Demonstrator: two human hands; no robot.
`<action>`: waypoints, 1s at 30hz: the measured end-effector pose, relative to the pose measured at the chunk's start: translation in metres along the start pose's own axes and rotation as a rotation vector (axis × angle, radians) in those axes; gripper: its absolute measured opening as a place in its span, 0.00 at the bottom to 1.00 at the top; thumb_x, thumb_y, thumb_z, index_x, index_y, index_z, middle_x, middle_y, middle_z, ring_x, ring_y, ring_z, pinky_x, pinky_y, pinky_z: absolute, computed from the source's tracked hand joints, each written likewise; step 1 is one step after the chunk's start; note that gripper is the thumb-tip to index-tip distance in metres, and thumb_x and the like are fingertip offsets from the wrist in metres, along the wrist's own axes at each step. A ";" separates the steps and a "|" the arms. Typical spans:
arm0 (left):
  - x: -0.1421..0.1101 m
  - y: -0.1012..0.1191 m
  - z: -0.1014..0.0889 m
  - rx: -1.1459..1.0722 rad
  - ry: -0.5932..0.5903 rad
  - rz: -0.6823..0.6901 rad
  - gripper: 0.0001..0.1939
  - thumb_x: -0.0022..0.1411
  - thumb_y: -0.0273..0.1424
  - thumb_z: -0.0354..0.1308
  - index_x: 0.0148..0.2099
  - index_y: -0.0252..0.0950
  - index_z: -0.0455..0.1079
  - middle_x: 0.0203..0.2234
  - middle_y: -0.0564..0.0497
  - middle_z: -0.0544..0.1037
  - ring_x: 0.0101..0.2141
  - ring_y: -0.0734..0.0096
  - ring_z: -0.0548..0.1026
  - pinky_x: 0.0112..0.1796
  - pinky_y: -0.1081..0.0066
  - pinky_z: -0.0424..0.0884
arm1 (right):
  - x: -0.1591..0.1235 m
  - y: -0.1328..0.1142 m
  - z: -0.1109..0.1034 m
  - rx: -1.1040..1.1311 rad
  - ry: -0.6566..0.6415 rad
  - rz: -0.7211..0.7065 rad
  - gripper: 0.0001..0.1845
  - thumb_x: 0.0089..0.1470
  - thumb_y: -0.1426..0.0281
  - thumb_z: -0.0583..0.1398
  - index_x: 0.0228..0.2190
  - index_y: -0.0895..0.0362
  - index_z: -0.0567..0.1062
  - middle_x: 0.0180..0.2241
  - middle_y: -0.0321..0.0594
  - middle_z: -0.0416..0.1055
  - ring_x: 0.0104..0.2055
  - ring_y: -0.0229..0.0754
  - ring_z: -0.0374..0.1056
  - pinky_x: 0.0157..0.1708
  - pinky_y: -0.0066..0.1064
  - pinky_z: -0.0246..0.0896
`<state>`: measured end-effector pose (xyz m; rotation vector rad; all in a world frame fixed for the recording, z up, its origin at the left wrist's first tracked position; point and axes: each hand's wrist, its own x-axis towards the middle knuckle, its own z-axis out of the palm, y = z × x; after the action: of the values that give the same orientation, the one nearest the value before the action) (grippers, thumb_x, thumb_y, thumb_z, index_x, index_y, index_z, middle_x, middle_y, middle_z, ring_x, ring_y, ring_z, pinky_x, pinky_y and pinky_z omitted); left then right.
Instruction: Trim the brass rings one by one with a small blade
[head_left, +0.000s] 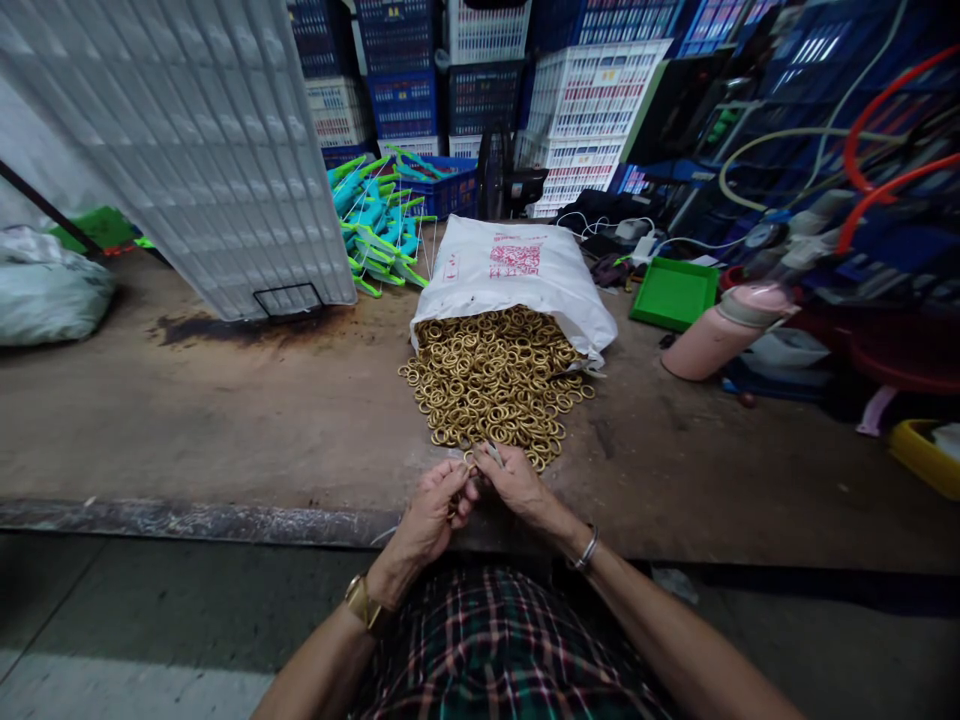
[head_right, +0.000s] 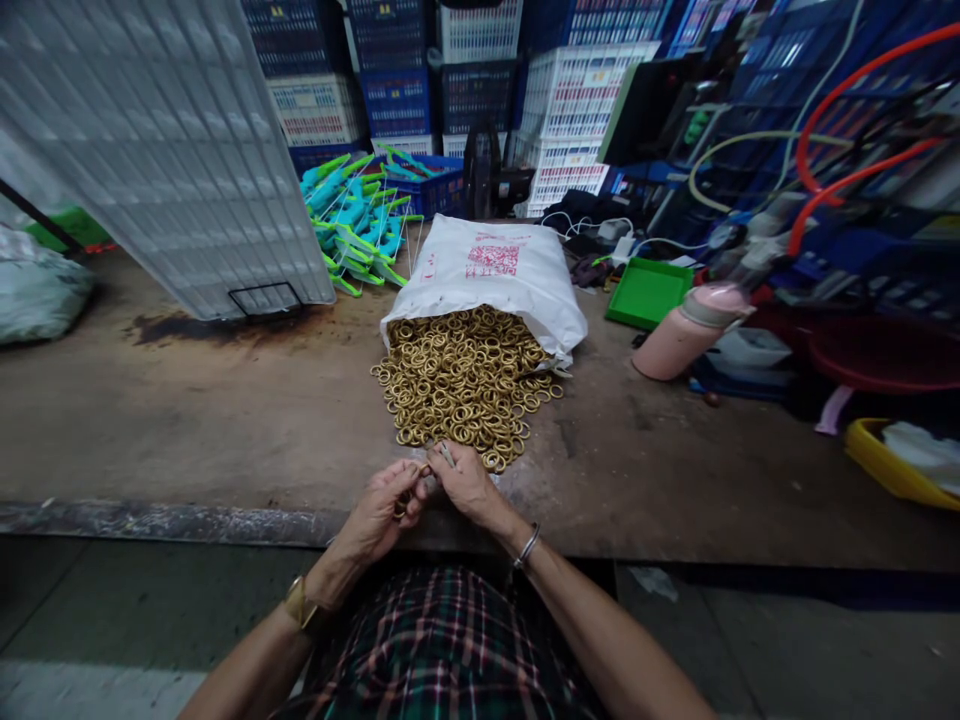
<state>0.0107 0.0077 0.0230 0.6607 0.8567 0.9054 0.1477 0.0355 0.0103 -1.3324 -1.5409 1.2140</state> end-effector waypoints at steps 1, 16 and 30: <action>0.000 -0.001 0.000 -0.001 0.007 0.003 0.16 0.52 0.41 0.59 0.31 0.33 0.61 0.20 0.57 0.66 0.15 0.86 0.58 0.15 0.82 0.47 | 0.000 0.000 0.001 0.009 0.001 -0.007 0.14 0.51 0.62 0.51 0.20 0.57 0.65 0.19 0.31 0.59 0.22 0.33 0.54 0.23 0.26 0.50; -0.005 -0.009 0.000 -0.021 0.043 0.054 0.17 0.52 0.42 0.59 0.29 0.34 0.59 0.19 0.57 0.65 0.16 0.86 0.58 0.16 0.82 0.49 | -0.010 -0.009 0.000 -0.297 0.048 -0.139 0.15 0.56 0.62 0.47 0.24 0.57 0.66 0.21 0.34 0.63 0.24 0.34 0.57 0.27 0.25 0.52; -0.005 -0.011 -0.005 -0.025 0.011 0.140 0.16 0.54 0.42 0.57 0.32 0.35 0.59 0.19 0.58 0.63 0.16 0.85 0.57 0.16 0.81 0.49 | -0.024 -0.003 0.005 -0.806 -0.078 -0.203 0.14 0.39 0.79 0.50 0.30 0.57 0.68 0.25 0.38 0.70 0.26 0.38 0.61 0.26 0.28 0.43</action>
<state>0.0094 -0.0009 0.0136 0.7008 0.8147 1.0454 0.1459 0.0114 0.0132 -1.5566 -2.2860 0.5147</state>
